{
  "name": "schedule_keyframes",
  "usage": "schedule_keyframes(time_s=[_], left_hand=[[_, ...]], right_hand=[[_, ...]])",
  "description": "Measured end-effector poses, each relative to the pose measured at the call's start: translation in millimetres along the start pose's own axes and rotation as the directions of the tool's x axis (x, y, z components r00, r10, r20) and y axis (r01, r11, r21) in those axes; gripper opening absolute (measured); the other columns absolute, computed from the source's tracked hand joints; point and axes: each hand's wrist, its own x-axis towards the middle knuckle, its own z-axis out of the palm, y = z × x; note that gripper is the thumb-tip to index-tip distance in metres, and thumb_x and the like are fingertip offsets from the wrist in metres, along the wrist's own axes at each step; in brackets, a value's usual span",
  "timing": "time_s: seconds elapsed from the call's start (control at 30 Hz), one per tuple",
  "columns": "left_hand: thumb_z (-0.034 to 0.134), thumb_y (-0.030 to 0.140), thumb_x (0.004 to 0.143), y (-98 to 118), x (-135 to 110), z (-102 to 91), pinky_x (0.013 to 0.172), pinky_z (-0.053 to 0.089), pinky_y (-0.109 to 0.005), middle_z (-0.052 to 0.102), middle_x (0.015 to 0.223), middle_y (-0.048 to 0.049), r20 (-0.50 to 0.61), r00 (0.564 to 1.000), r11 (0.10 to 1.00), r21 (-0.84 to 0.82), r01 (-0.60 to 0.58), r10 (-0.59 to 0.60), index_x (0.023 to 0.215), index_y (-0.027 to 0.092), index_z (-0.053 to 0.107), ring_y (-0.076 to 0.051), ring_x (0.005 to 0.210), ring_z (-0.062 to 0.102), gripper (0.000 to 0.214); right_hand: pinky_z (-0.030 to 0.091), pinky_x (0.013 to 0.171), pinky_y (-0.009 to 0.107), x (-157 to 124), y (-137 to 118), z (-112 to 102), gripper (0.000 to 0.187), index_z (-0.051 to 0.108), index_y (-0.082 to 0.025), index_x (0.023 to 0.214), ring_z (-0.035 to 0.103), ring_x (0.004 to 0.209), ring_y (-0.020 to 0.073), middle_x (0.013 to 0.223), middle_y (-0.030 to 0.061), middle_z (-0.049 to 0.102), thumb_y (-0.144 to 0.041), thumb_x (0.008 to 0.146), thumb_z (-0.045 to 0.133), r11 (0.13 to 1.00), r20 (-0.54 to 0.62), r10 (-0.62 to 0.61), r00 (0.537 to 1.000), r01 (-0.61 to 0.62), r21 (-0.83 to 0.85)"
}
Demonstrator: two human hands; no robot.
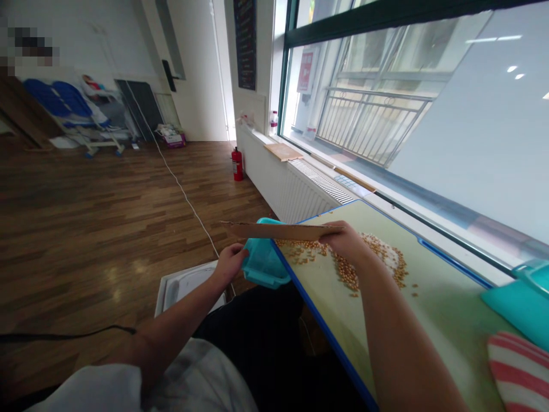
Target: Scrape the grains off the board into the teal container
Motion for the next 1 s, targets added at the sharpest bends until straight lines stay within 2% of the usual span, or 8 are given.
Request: schedule_keyframes(time_s=[0.17,0.4,0.5,0.63,0.73,0.8,0.87,1.0], left_hand=[[0.050,0.031,0.070,-1,-2,0.1,0.056,0.039,-0.024,0.059,0.060,-0.0007,0.015,1.000,1.000,-0.002,-0.016,0.016,0.064,0.016,0.062,-0.015,0.061,0.055,0.020],[0.050,0.034,0.074,1,-4,-0.3,0.059,0.040,-0.026,0.059,0.064,-0.0013,0.051,0.999,1.000,0.006,0.002,-0.002,0.067,0.017,0.061,-0.016,0.064,0.054,0.021],[0.050,0.034,0.076,2,-6,-0.4,0.064,0.040,-0.026,0.060,0.071,-0.0022,0.053,0.997,0.998,-0.004,-0.055,0.055,0.067,0.017,0.059,-0.016,0.070,0.055,0.021],[0.050,0.034,0.077,1,-6,-2.4,0.067,0.039,-0.026,0.058,0.073,-0.0023,0.076,0.993,0.996,0.016,-0.087,0.086,0.066,0.018,0.057,-0.016,0.072,0.054,0.021],[0.050,0.036,0.078,-1,-7,-3.0,0.066,0.038,-0.026,0.056,0.071,-0.0020,0.106,0.988,0.993,0.029,-0.116,0.113,0.064,0.018,0.056,-0.016,0.070,0.053,0.023],[0.050,0.036,0.079,-3,-8,-2.2,0.066,0.038,-0.027,0.055,0.071,-0.0018,0.108,0.987,0.992,0.019,-0.126,0.123,0.064,0.019,0.055,-0.016,0.070,0.052,0.024],[0.050,0.037,0.079,-3,-10,-1.3,0.067,0.038,-0.027,0.055,0.072,-0.0020,0.113,0.984,0.990,0.009,-0.141,0.139,0.063,0.019,0.054,-0.016,0.071,0.052,0.025],[0.048,0.035,0.079,1,-11,-4.2,0.071,0.039,-0.028,0.054,0.075,-0.0026,0.163,0.967,0.979,0.011,-0.201,0.197,0.061,0.019,0.052,-0.017,0.075,0.053,0.024]], right_hand=[[0.046,0.057,0.030,-2,4,-9,0.012,0.070,-0.018,0.058,0.055,0.056,0.0165,0.058,0.0000,0.065,-0.026,0.049,0.069,0.998,-0.090,0.012,0.996,-0.007,0.057],[0.051,0.067,0.037,-8,4,-28,0.022,0.073,-0.016,0.069,0.062,0.069,0.0234,0.071,0.0033,0.070,-0.025,0.050,0.072,0.994,-0.217,0.109,0.970,-0.108,0.016],[0.052,0.071,0.038,-15,-19,-38,0.023,0.073,-0.016,0.072,0.063,0.072,0.0245,0.076,0.0048,0.072,-0.028,0.053,0.071,0.992,-0.188,0.091,0.978,-0.106,-0.070],[0.052,0.072,0.035,-36,-68,-46,0.028,0.072,-0.019,0.085,0.063,0.076,0.0241,0.081,0.0044,0.072,-0.040,0.067,0.067,0.965,-0.052,0.054,0.997,-0.066,-0.256],[0.051,0.065,0.033,-63,-98,-43,0.034,0.071,-0.019,0.088,0.064,0.074,0.0245,0.075,0.0047,0.070,-0.047,0.074,0.061,0.918,-0.144,0.016,0.989,-0.072,-0.391],[0.049,0.058,0.032,-86,-108,-34,0.036,0.071,-0.018,0.080,0.063,0.067,0.0242,0.066,0.0050,0.068,-0.051,0.074,0.058,0.869,-0.298,-0.004,0.955,-0.144,-0.474],[0.045,0.050,0.030,-110,-109,-18,0.038,0.069,-0.019,0.071,0.062,0.059,0.0236,0.059,0.0056,0.066,-0.054,0.074,0.056,0.821,-0.444,0.007,0.896,-0.259,-0.509],[0.042,0.046,0.029,-157,-99,31,0.043,0.066,-0.020,0.060,0.063,0.056,0.0243,0.053,0.0079,0.064,-0.055,0.078,0.050,0.742,-0.639,0.091,0.764,-0.480,-0.469]])
